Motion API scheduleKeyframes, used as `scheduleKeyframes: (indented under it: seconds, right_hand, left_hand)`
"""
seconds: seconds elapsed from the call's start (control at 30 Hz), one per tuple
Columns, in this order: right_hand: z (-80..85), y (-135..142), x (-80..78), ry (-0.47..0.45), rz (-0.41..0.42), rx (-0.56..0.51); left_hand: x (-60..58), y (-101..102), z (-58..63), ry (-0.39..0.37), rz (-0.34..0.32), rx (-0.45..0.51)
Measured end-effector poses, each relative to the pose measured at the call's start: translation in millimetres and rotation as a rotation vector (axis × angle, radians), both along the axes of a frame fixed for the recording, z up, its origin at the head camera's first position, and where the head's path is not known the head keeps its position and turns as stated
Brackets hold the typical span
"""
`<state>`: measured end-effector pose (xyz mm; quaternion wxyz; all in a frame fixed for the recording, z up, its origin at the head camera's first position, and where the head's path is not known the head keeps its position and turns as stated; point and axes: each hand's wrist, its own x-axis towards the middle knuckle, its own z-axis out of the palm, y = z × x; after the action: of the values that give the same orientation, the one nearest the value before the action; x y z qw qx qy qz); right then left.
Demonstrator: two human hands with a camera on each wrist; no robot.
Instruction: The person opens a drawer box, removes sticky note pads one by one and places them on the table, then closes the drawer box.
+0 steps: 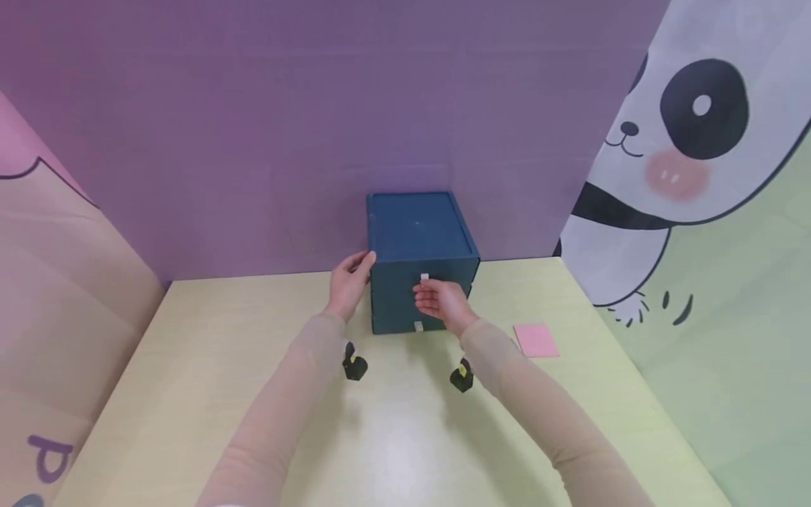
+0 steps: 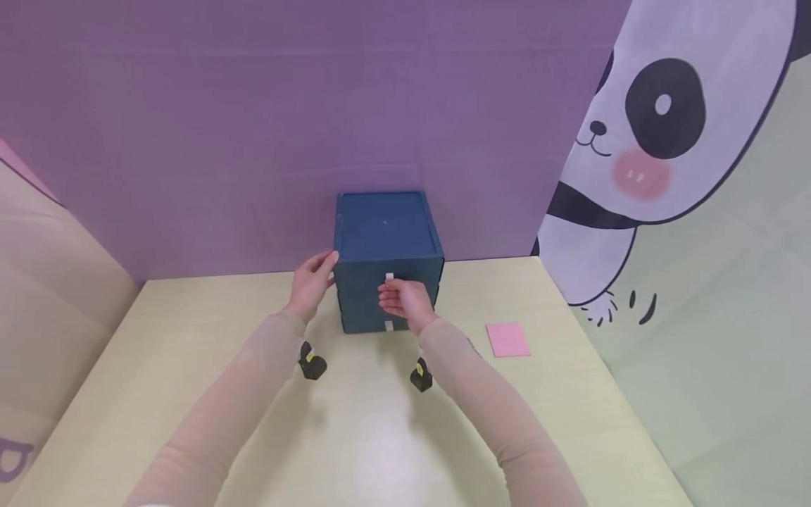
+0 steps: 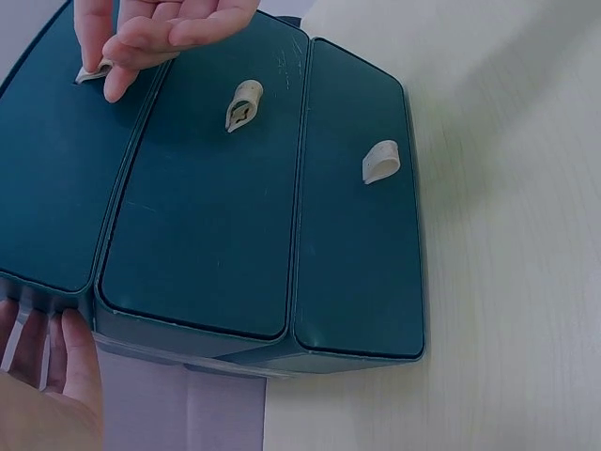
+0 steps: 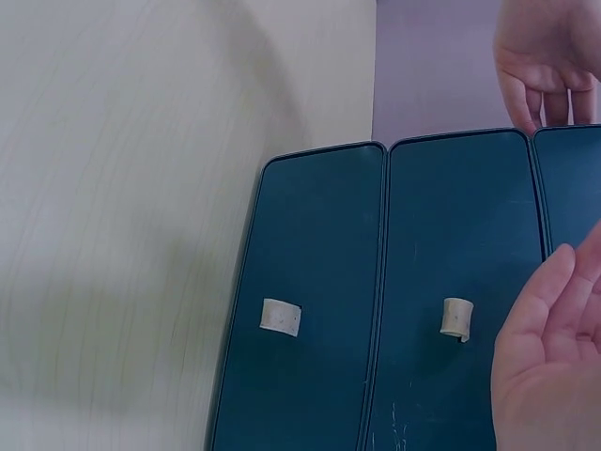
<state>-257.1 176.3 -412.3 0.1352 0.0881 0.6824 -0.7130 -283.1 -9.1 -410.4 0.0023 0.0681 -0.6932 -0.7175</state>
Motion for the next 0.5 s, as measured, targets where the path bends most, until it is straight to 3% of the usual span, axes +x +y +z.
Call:
scheduleKeyframes:
  seconds: [0.23,0.5]
  right_hand:
    - [2.9,3.0,2.2,-0.003,0.003,-0.019]
    - [4.1,4.0,1.5,-0.004,0.011,-0.042]
  left_hand:
    - [-2.3,-1.8,2.0,-0.002,-0.049,-0.036]
    - [-2.5,1.3,7.1,0.007,-0.056,-0.088]
